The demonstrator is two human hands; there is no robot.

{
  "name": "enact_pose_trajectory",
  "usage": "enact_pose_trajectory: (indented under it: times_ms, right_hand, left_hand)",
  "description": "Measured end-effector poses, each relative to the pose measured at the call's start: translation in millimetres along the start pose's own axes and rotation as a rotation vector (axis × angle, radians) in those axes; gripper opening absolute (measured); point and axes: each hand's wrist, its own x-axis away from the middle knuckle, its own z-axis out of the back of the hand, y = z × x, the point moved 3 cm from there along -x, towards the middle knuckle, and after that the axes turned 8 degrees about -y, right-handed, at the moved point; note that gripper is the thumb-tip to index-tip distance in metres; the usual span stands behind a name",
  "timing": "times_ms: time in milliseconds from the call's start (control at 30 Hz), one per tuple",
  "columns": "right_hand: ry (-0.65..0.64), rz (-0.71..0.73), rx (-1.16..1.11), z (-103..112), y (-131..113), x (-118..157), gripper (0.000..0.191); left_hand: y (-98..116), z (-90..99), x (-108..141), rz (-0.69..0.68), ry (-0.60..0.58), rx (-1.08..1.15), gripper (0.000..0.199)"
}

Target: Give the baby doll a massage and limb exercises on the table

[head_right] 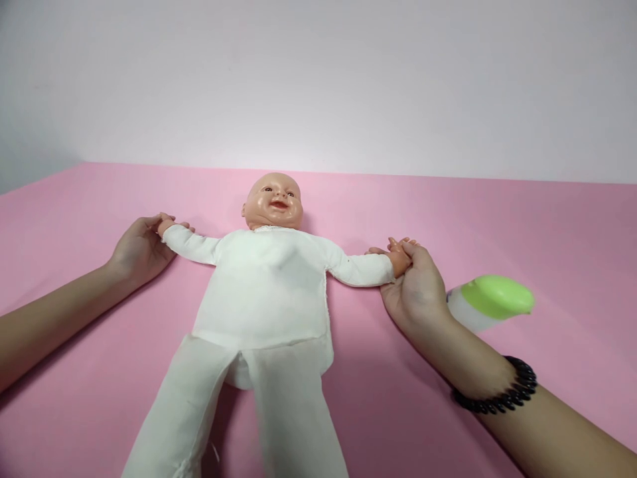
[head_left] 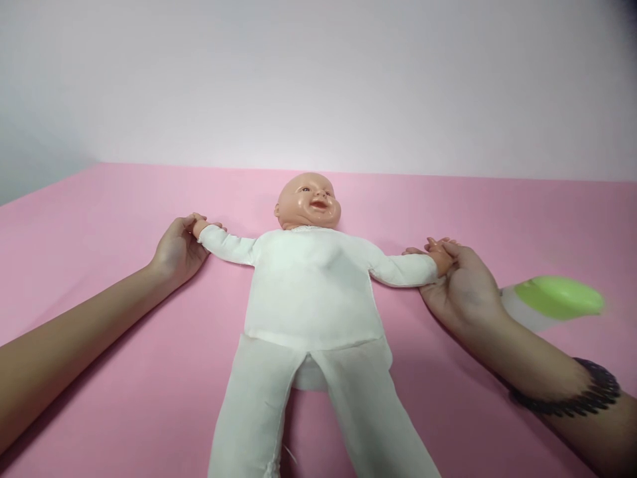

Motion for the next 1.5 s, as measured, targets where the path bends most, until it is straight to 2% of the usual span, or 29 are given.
enact_pose_trajectory:
  times_ms: [500,1500]
  right_hand:
    - [-0.006,0.001,-0.001,1.0,-0.8,0.6,0.022]
    - [-0.012,-0.014,0.060,6.0,0.1,-4.8,0.027]
  left_hand:
    - [-1.1,0.7,-1.2,-0.012,-0.015,0.020,0.023]
    - [-1.5,1.1,0.0,-0.015,-0.034,-0.025,0.014]
